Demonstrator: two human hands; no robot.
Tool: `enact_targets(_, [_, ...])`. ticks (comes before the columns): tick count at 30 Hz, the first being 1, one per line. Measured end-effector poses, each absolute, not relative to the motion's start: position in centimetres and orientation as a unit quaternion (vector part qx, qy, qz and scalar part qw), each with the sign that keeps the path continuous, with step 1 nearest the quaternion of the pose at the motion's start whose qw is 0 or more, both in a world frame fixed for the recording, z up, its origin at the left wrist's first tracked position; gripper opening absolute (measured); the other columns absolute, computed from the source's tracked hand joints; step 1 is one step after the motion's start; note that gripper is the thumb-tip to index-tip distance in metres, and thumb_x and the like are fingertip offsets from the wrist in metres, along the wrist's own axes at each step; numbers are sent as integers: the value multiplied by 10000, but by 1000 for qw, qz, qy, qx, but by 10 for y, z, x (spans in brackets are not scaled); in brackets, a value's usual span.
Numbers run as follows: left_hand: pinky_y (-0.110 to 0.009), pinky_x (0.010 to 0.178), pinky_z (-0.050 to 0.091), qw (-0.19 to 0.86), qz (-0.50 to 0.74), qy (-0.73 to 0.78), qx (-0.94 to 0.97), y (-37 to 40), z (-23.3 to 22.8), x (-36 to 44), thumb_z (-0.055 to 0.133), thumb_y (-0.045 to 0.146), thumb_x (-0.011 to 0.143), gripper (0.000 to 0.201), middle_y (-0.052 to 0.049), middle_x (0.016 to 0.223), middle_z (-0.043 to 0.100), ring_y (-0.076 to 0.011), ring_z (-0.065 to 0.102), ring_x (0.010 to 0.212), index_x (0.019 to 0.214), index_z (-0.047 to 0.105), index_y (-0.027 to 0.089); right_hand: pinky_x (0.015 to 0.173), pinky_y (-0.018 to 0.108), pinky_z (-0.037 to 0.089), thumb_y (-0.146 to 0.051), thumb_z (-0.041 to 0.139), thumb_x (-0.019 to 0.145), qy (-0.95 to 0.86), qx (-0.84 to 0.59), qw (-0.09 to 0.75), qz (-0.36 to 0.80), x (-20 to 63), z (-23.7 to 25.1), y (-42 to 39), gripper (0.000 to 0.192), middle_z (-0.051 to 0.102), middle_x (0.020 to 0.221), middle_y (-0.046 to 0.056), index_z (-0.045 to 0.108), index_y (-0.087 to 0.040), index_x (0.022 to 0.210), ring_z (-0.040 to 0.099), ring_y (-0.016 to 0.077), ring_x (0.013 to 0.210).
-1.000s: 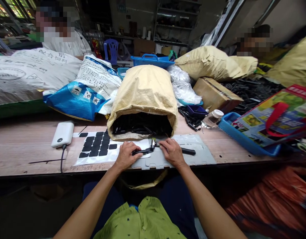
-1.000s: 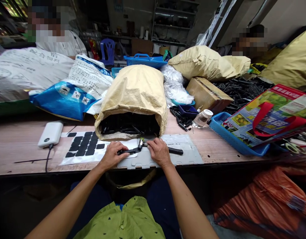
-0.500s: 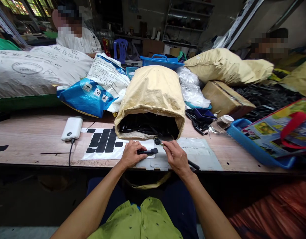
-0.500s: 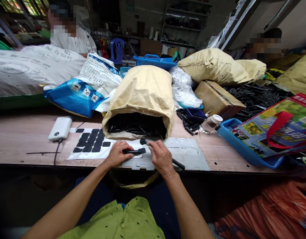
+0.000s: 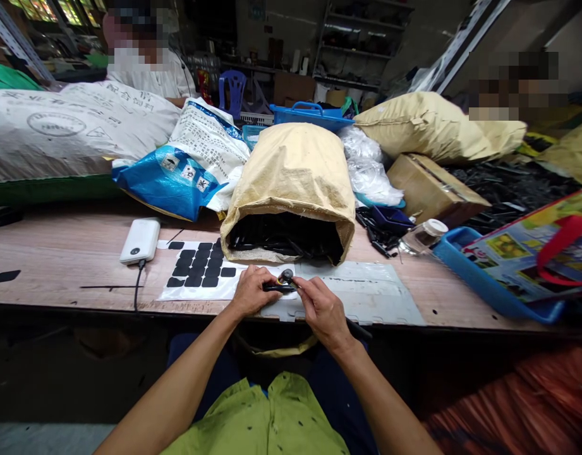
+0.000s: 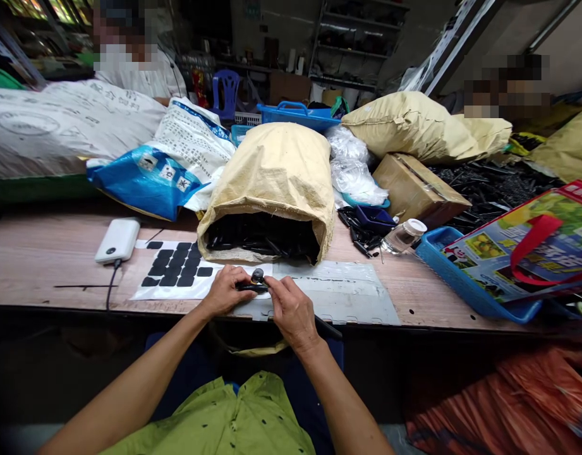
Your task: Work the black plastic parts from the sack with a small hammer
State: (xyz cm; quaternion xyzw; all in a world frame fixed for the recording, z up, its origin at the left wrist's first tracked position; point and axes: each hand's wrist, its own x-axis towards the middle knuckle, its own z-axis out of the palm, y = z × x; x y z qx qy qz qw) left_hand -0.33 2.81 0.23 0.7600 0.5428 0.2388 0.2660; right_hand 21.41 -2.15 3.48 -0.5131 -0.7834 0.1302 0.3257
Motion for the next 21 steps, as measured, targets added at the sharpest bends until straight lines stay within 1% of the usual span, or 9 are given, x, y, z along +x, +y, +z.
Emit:
enact_targets(4, [-394, 888, 381, 259, 239, 546, 760, 28, 2, -3, 817, 395, 750, 249, -14, 929, 706, -269, 528, 1009, 979, 784, 303, 797, 276, 530, -256, 446, 1056, -793, -525, 289, 110, 216, 25, -26, 344, 657, 975, 56, 639, -297, 1338, 659, 192, 893])
enact_targets(8, [-391, 885, 375, 258, 242, 544, 760, 28, 0, -3, 823, 391, 749, 246, -13, 926, 707, -264, 527, 1001, 972, 783, 298, 758, 276, 523, -248, 462, 1050, -795, -531, 276, 101, 216, 29, -26, 337, 650, 954, 51, 659, -278, 1322, 656, 191, 863])
enact_targets(10, [-391, 886, 371, 260, 244, 543, 760, 28, -1, -3, 832, 389, 746, 243, -9, 915, 708, -256, 526, 984, 967, 786, 299, 758, 276, 521, -239, 463, 1050, -793, -528, 288, 97, 213, 35, -25, 341, 650, 951, 51, 662, -282, 1323, 651, 190, 859])
enact_targets(13, [-385, 893, 370, 262, 253, 540, 759, 29, -2, -3, 851, 358, 731, 232, 1, 907, 713, -247, 531, 985, 948, 788, 302, 802, 274, 520, -223, 445, 1056, -781, -525, 326, 86, 208, 40, -26, 373, 653, 989, 60, 637, -296, 1367, 644, 188, 900])
enact_targets(14, [-381, 887, 373, 262, 256, 540, 758, 29, -2, -3, 856, 350, 725, 227, 3, 903, 713, -245, 533, 983, 935, 788, 299, 806, 269, 516, -210, 442, 1054, -782, -524, 328, 82, 206, 39, -27, 385, 651, 991, 61, 633, -297, 1377, 641, 185, 906])
enact_targets(19, [-379, 856, 373, 263, 262, 542, 754, 29, -4, -3, 869, 351, 702, 203, 10, 859, 701, -235, 527, 933, 882, 790, 297, 700, 221, 477, -168, 509, 1016, -807, -531, 250, 66, 206, 35, -31, 372, 637, 915, 36, 682, -297, 1320, 624, 157, 812])
enact_targets(21, [-385, 866, 370, 266, 266, 545, 750, 29, -4, -3, 874, 350, 695, 213, 12, 866, 706, -242, 524, 949, 887, 793, 308, 702, 219, 473, -180, 513, 1020, -791, -550, 262, 60, 208, 39, -31, 361, 638, 920, 35, 683, -292, 1317, 626, 155, 817])
